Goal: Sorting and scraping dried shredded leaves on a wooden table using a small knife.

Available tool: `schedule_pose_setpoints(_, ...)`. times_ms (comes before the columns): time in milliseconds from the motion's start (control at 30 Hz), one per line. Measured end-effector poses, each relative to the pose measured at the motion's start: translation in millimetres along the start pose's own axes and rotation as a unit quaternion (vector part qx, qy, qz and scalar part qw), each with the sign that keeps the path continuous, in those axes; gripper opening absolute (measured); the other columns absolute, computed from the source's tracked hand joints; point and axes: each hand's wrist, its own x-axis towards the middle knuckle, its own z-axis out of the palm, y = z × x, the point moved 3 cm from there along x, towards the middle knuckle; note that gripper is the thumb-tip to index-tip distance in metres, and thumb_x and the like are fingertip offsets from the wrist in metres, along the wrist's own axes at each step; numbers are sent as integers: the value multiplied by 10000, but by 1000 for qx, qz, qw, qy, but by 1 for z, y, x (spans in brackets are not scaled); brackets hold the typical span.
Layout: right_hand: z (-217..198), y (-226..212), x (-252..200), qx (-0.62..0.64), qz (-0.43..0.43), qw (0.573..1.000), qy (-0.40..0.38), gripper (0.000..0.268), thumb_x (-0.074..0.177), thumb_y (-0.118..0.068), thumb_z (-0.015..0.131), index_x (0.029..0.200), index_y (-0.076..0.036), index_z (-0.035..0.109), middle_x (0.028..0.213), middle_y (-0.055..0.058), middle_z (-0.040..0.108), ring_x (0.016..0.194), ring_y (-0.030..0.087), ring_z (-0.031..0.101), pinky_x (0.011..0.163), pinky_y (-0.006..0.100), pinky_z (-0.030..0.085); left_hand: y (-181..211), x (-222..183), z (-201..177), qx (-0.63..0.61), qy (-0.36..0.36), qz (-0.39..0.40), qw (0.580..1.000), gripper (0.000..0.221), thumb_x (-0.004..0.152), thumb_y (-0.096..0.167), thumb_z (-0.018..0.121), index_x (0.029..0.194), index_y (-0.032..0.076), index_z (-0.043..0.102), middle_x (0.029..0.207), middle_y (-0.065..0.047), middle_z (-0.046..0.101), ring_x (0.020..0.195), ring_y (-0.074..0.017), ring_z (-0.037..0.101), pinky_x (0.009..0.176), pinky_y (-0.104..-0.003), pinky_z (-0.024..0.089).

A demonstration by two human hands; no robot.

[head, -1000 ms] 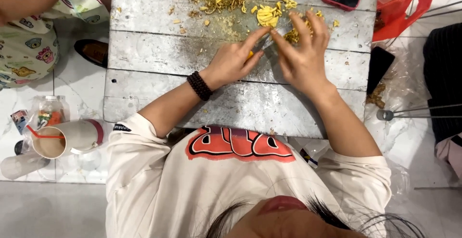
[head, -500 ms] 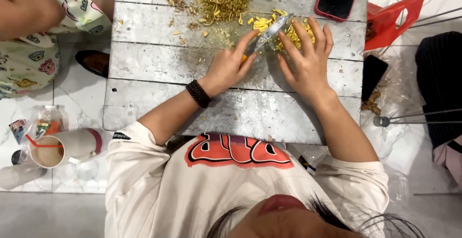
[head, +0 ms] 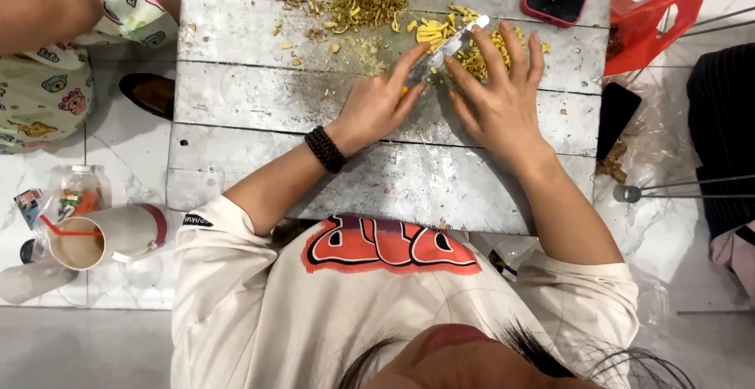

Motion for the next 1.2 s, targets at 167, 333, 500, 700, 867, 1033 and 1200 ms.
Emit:
schedule_pose_setpoints(167,-14,4,-2,-36,11,990,133,385,997,-132,820,1352,-55,690,1389,193,589,1317,365,446,1046,550,348,-4,-1,3,-12,20,15,1000,519,1153,246,457,1569,131,170,600,65,472,360,-75,387,292,-185,388)
schedule_pose_setpoints(333,4,1,-4,-31,-11,994,105,491,981,-228,832,1412,-112,629,1486,157,507,1372,354,374,1080,580,325,0,-2,2,11,20,30,999,555,1146,213,509,1573,149,160,647,26,550,376,-94,478,317,-203,473)
schedule_pose_setpoints(500,18,-11,-6,-13,-38,999,17,676,1028,-359,814,1573,-213,442,1634,199,251,1502,419,210,1206,661,199,3,-7,3,13,11,29,999,595,1129,207,525,1581,147,142,700,-13,601,384,-94,489,327,-223,478)
schedule_pose_setpoints(700,12,7,-1,-54,-27,995,84,530,984,-270,919,1438,-187,660,1619,154,342,1494,352,232,1227,580,150,1,-1,-2,10,-8,-8,1000,606,1146,235,502,1591,160,98,645,37,546,372,-88,454,297,-196,443)
schedule_pose_setpoints(867,0,17,-6,-77,0,986,145,280,986,-142,846,1239,-46,775,1216,92,745,1249,312,553,1051,482,314,-2,-2,1,-34,14,5,999,565,1152,202,459,1580,163,93,764,-53,657,380,-111,497,298,-194,474)
schedule_pose_setpoints(1033,-7,10,-1,36,-11,988,152,261,983,-20,727,1232,31,667,1271,189,696,1301,374,485,1045,527,356,-4,-6,0,-89,40,84,992,520,1162,199,433,1582,150,130,800,-16,633,429,-81,452,335,-198,402)
schedule_pose_setpoints(1200,-8,4,-5,73,-28,983,167,358,949,37,684,1297,47,600,1397,199,649,1224,415,504,973,506,415,0,-9,5,-93,22,165,982,485,1170,212,412,1580,194,155,700,46,533,422,-84,431,333,-191,385)
